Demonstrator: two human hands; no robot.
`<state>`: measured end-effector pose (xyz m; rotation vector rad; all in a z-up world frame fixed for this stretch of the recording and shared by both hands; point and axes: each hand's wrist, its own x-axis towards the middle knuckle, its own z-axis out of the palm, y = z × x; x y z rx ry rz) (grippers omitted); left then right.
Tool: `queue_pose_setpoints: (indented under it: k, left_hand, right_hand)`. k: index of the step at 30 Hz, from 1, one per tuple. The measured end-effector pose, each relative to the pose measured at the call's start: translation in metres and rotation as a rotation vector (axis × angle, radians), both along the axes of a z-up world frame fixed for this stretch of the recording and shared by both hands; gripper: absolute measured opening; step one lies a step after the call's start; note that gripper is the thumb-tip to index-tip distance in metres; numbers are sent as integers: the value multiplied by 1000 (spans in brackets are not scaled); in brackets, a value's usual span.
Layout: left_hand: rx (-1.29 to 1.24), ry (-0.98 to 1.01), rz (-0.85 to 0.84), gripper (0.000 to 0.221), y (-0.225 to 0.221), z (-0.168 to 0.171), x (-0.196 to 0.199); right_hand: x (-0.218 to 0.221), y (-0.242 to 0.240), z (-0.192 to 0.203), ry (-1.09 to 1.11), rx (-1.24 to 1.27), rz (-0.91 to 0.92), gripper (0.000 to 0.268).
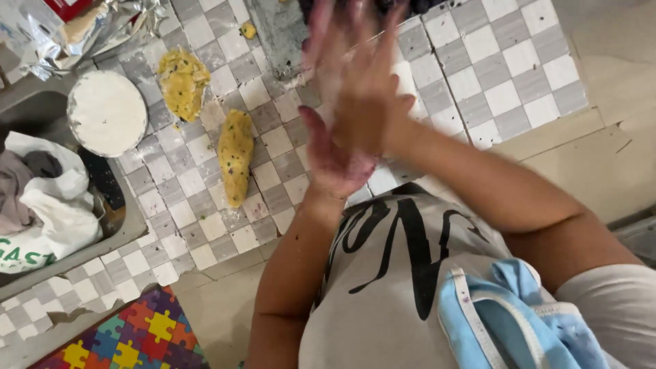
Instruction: Kneading yellow dough on a tiled counter, weighing portions on a digital scale, and rolling them into small balls.
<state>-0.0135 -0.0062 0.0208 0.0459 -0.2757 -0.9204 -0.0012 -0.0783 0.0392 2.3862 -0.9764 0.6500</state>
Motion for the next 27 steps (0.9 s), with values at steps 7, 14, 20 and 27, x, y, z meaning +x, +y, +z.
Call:
queue_pose_setpoints:
  k: [7,14,20,27]
  left_hand:
    - [362,-9,320,36,16,29,58]
    - [1539,-268,454,87,-5,70,121]
    - [1939,-1774,124,69,44,-40,24]
    - [1690,-1534,544,39,58,-70,-1]
  right_hand:
    - [-31,-131,-5,237,861,717,54]
    - [-51,-119,-77,381,919,656,20]
    - [-67,-122,-83,-195,1500,728,14]
    - [-56,-58,-52,-185,2037,593,28]
